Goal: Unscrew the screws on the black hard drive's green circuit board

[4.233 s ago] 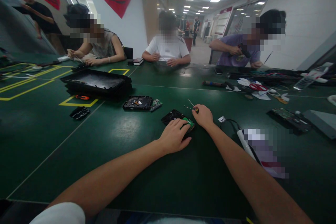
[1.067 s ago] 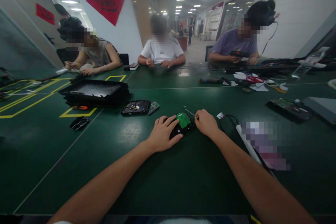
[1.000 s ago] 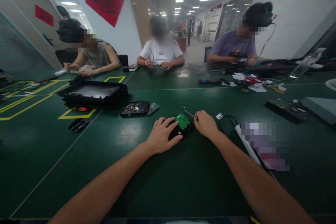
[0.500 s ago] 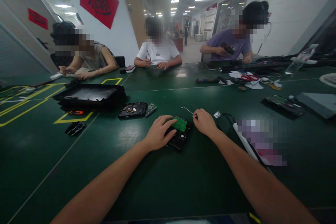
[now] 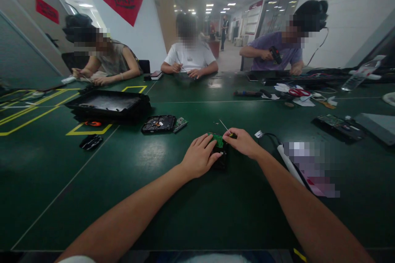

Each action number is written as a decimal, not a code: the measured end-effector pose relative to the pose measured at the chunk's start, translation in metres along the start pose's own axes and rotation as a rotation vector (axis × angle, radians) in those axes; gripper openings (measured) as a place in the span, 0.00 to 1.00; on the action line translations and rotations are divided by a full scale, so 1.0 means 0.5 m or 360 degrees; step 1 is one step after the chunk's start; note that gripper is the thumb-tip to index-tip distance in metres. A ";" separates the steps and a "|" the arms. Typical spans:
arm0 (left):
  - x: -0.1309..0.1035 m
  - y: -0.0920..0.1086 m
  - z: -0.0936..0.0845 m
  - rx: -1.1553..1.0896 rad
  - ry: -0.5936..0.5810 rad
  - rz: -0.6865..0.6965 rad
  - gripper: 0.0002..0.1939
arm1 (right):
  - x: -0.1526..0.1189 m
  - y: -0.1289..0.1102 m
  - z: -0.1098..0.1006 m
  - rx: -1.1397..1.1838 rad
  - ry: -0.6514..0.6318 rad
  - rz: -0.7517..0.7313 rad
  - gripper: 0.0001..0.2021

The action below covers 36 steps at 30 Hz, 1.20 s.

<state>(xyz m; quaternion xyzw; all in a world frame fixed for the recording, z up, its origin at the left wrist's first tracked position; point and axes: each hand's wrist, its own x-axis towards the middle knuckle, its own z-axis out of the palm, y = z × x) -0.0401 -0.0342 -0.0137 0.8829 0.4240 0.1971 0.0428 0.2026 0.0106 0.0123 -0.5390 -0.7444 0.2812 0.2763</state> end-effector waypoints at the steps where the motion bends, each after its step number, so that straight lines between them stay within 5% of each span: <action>1: 0.002 0.005 0.000 0.0011 0.0019 -0.0013 0.34 | -0.002 -0.003 -0.001 0.0020 -0.0059 -0.0008 0.13; 8: -0.005 -0.009 -0.016 -0.0096 -0.0015 0.0340 0.38 | -0.004 -0.002 -0.005 -0.0130 -0.0192 -0.0103 0.12; 36: -0.004 -0.008 -0.018 -0.0116 -0.0049 0.0284 0.34 | -0.004 0.006 0.003 -0.0041 -0.0268 -0.0075 0.09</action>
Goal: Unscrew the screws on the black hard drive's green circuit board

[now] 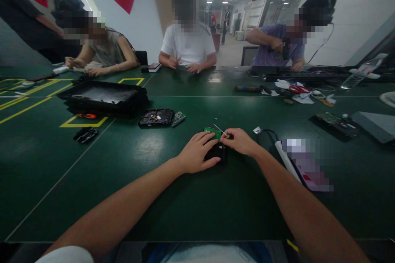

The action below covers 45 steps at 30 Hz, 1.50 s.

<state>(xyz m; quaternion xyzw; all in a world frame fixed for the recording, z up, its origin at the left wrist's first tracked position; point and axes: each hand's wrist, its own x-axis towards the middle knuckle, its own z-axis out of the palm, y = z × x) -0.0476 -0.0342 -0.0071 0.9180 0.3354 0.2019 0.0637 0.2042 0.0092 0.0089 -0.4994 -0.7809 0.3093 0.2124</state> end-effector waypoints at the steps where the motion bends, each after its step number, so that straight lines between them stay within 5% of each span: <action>1: 0.000 0.000 -0.001 0.0000 -0.0001 -0.0002 0.34 | 0.000 -0.001 0.000 0.0011 -0.0003 0.0009 0.09; 15: 0.000 0.003 -0.002 -0.0048 0.0036 -0.0007 0.32 | -0.004 0.002 0.005 0.0384 -0.0038 0.0249 0.13; 45: -0.001 0.000 -0.002 -0.0033 0.0019 -0.0008 0.34 | -0.005 -0.001 0.005 0.0364 -0.0088 0.0150 0.12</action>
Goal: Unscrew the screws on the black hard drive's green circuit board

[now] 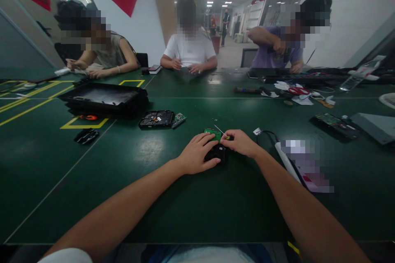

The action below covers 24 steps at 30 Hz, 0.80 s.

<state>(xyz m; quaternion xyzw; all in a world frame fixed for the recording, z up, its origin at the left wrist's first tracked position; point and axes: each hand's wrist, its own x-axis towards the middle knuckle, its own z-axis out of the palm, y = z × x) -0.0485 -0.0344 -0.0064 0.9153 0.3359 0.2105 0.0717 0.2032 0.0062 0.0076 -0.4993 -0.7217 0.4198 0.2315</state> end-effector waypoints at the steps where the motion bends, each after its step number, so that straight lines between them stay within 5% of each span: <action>1: 0.000 0.000 0.000 0.0000 0.0001 0.0000 0.34 | 0.000 0.000 0.000 0.0001 0.0001 0.0002 0.12; 24: 0.016 -0.023 -0.001 -0.0024 -0.0006 -0.0057 0.37 | -0.002 0.004 -0.004 -0.0038 -0.0016 0.0062 0.10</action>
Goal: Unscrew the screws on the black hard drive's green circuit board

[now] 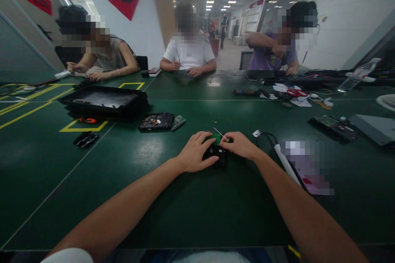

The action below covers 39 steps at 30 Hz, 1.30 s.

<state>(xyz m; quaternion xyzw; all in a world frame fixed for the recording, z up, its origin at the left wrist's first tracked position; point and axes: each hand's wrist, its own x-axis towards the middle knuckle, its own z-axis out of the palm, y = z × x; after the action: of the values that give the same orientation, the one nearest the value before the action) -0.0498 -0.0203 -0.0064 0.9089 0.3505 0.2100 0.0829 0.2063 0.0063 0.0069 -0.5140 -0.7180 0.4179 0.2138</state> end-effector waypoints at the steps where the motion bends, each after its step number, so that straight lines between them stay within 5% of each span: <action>1: -0.001 0.000 0.001 -0.0008 -0.0011 -0.0005 0.37 | -0.001 -0.001 -0.001 -0.0002 0.0000 -0.0005 0.10; 39: -0.004 0.010 -0.006 -0.0082 -0.0058 -0.0033 0.37 | -0.001 0.004 -0.003 0.0034 0.0048 -0.0035 0.14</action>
<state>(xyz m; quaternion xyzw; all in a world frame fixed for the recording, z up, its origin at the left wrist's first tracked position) -0.0495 -0.0250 -0.0028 0.9066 0.3527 0.2015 0.1148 0.2086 0.0067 0.0062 -0.5100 -0.7158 0.4153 0.2347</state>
